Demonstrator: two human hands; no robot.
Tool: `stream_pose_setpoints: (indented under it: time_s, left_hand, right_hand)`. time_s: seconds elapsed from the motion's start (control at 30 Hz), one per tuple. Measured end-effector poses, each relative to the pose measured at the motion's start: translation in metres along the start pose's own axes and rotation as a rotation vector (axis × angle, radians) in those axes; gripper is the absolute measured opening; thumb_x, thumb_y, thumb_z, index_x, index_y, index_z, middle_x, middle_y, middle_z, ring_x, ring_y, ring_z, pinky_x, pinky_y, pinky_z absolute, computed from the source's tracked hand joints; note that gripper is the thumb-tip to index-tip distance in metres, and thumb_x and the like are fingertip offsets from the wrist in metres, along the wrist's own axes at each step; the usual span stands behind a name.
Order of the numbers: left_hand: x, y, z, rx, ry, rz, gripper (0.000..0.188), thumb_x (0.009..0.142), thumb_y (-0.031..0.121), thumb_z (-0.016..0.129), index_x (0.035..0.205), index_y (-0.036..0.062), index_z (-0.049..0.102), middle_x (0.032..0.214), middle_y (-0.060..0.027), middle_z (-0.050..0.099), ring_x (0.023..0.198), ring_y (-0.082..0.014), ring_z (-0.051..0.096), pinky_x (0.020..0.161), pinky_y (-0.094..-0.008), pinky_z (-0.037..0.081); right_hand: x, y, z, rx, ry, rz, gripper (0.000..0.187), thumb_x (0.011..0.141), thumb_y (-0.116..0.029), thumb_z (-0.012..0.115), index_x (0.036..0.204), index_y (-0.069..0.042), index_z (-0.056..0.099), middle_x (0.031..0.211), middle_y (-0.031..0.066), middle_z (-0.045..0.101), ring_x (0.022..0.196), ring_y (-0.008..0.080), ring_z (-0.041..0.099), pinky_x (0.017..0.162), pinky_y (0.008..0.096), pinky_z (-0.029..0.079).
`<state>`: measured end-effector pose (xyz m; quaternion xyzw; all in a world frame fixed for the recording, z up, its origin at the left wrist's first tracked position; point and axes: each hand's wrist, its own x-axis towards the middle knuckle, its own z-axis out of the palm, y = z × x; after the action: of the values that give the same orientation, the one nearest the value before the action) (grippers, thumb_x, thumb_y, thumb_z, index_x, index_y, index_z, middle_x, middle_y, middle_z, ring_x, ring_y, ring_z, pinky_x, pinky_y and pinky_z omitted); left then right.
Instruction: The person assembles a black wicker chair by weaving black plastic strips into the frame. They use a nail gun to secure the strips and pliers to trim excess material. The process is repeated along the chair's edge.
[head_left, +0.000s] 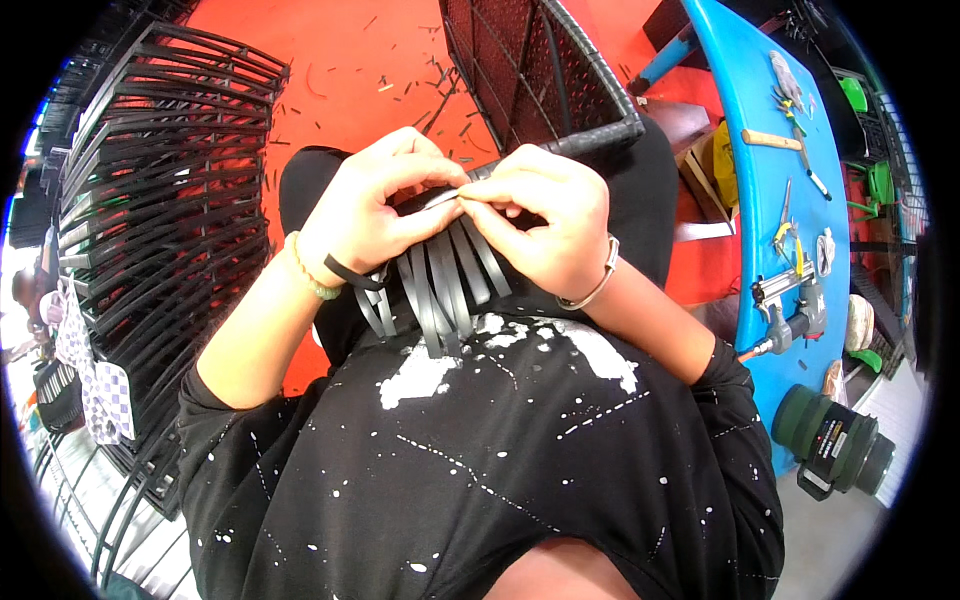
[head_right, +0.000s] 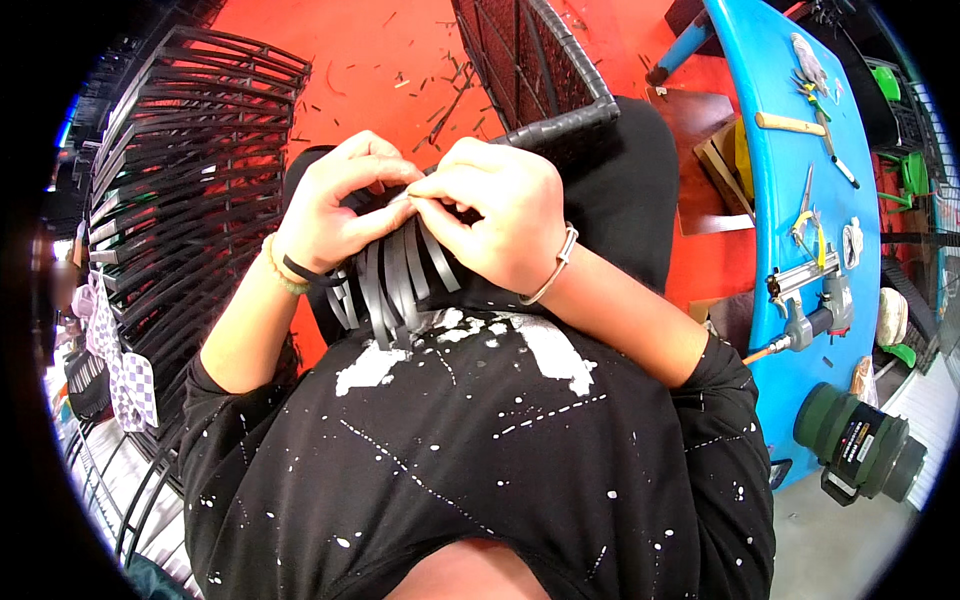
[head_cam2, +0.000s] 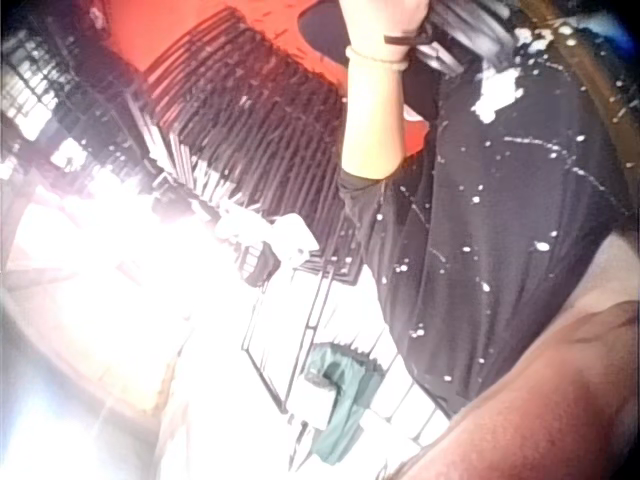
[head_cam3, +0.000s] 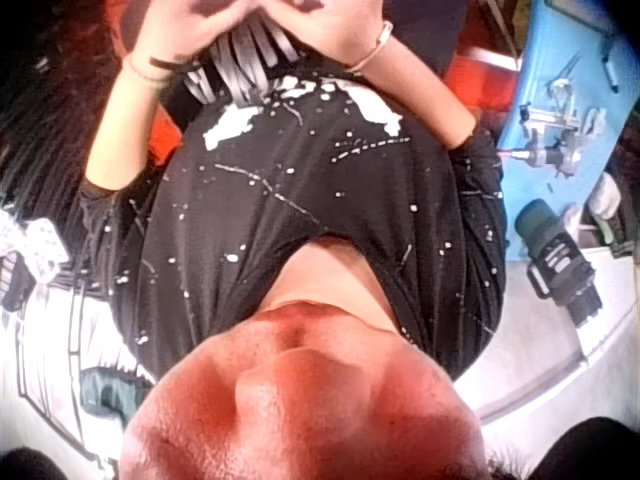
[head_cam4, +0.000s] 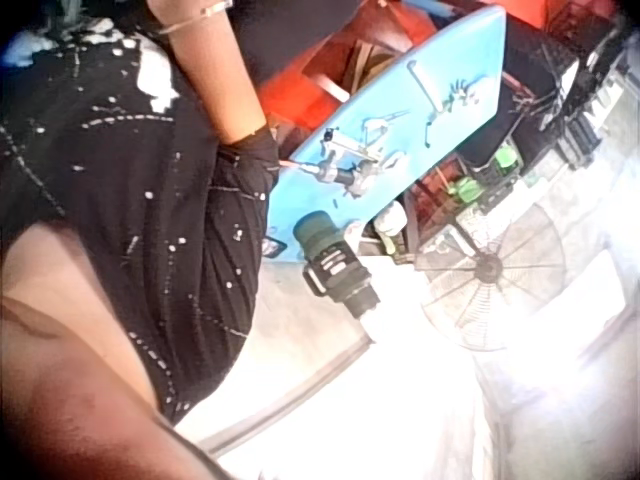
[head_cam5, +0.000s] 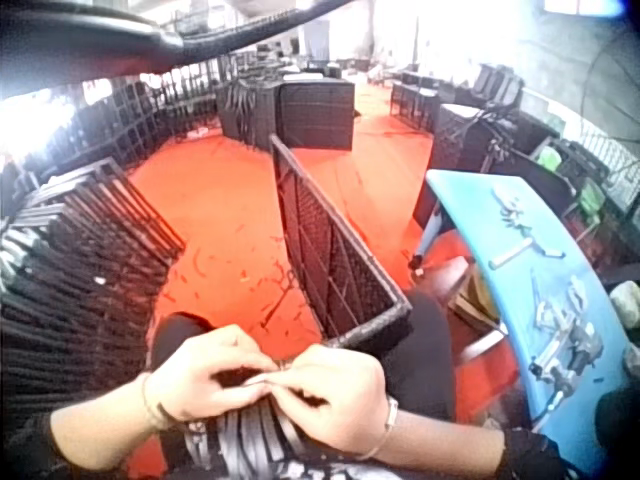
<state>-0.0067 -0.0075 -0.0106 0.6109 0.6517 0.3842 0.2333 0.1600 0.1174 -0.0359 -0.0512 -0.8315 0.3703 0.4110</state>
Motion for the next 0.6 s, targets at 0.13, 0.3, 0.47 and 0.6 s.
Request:
stream_pose_setpoints:
  time_s: [0.13, 0.3, 0.47, 0.6]
  left_hand:
    - [-0.005, 0.0, 0.004, 0.236, 0.069, 0.264, 0.028, 0.069, 0.0, 0.078, 0.096, 0.0031, 0.071, 0.083, -0.0062, 0.06, 0.075, -0.0219, 0.06, 0.069, -0.0308, 0.05]
    - [-0.005, 0.006, 0.007, 0.378, 0.101, 0.386, 0.023, 0.07, 0.005, 0.079, 0.093, 0.0042, 0.072, 0.078, -0.0045, 0.06, 0.072, -0.0229, 0.059, 0.064, -0.0338, 0.047]
    - [-0.006, 0.002, 0.006, 0.35, 0.076, 0.384, 0.02, 0.074, 0.008, 0.078, 0.092, 0.0065, 0.072, 0.078, -0.0032, 0.062, 0.071, -0.022, 0.058, 0.063, -0.0337, 0.048]
    - [-0.005, 0.004, 0.006, 0.326, 0.084, 0.357, 0.017, 0.075, 0.007, 0.078, 0.092, 0.0057, 0.073, 0.079, -0.0039, 0.063, 0.071, -0.0216, 0.059, 0.065, -0.032, 0.049]
  right_hand:
    - [-0.001, -0.004, -0.004, -0.043, -0.048, -0.075, 0.012, 0.069, -0.004, 0.077, 0.078, -0.008, 0.07, 0.073, 0.0033, 0.064, 0.06, 0.0202, 0.062, 0.053, 0.0304, 0.049]
    - [0.001, 0.004, -0.009, -0.02, -0.129, -0.124, 0.01, 0.07, -0.006, 0.075, 0.078, -0.009, 0.07, 0.074, 0.0036, 0.064, 0.064, 0.0212, 0.063, 0.056, 0.0308, 0.05]
    - [0.032, 0.026, -0.027, -0.017, -0.336, -0.277, 0.024, 0.08, -0.013, 0.069, 0.103, -0.009, 0.068, 0.099, 0.0071, 0.067, 0.093, 0.0257, 0.063, 0.083, 0.0382, 0.05]
    - [0.03, 0.035, -0.02, -0.16, -0.582, -0.272, 0.028, 0.085, -0.02, 0.065, 0.11, -0.009, 0.067, 0.101, 0.0052, 0.068, 0.095, 0.0242, 0.063, 0.083, 0.0384, 0.048]
